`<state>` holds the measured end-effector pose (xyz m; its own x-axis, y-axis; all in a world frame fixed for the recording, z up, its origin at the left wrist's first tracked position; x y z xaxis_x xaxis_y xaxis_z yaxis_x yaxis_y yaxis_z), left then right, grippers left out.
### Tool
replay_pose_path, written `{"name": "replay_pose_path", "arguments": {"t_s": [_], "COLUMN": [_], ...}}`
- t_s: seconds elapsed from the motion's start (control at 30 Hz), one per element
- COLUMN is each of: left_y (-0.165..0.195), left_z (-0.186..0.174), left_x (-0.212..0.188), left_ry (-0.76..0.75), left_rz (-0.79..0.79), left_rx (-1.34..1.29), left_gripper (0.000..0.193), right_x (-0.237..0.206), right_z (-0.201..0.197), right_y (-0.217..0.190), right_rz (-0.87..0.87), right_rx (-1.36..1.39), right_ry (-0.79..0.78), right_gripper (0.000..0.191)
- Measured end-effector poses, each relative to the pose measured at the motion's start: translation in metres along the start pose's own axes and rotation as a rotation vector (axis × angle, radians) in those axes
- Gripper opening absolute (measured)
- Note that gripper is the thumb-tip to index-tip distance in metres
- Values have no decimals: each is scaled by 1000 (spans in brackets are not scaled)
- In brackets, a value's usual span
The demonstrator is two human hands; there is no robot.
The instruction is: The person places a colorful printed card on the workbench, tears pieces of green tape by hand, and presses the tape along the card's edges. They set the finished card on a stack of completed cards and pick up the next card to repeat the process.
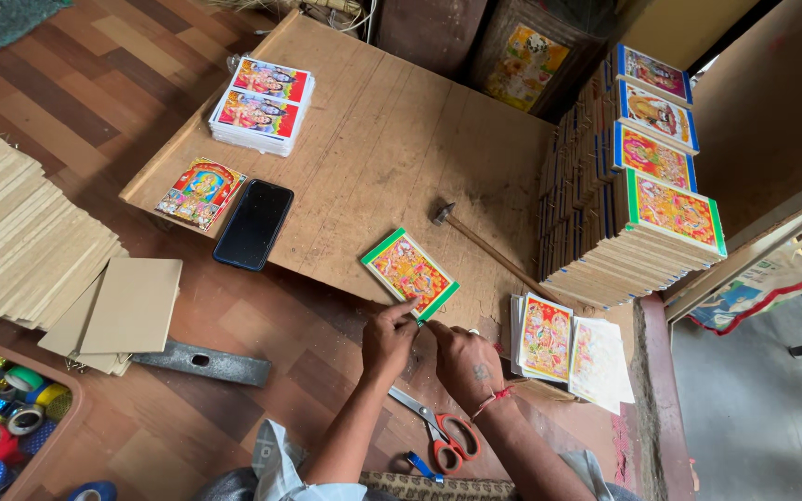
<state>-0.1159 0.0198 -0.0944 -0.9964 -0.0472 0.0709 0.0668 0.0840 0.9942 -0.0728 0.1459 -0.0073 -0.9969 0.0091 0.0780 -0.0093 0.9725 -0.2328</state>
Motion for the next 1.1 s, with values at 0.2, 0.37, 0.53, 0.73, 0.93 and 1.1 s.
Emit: {"name": "replay_pose_path", "arguments": {"t_s": [0.2,0.37,0.53,0.73,0.93,1.1], "left_y": [-5,-2,-1,5,1,1], "left_z": [1,1,0,-5,-4,-6], "left_x": [1,1,0,1,2,5], "left_ry": [-9,-28,-49,-18,-41,-5], "left_rz": [11,9,-49,-22,-31,48], "left_rx": [-4,4,42,185,210,303], "left_gripper": [46,48,51,48,47,44], "right_x": [0,0,3,-18,2,43], "right_z": [-1,2,16,45,6,-23], "right_y": [-1,-3,-1,23,15,2], "right_rz": [1,23,-39,13,-15,-49], "right_rx": [-8,-31,-107,-164,101,281], "right_ry": [-4,-27,-19,-174,169,240], "right_gripper": [36,38,42,39,18,57]}}
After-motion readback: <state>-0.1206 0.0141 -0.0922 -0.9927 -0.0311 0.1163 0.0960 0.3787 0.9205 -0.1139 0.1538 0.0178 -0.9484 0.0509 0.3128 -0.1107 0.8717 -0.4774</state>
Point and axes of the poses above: each hand's wrist, its own x-axis towards the middle knuckle, its own z-axis out of the palm, y = z × x, the point moved 6 cm from there along x, towards the middle knuckle, and after that the axes turned 11 degrees about z, right-handed, at the moved point
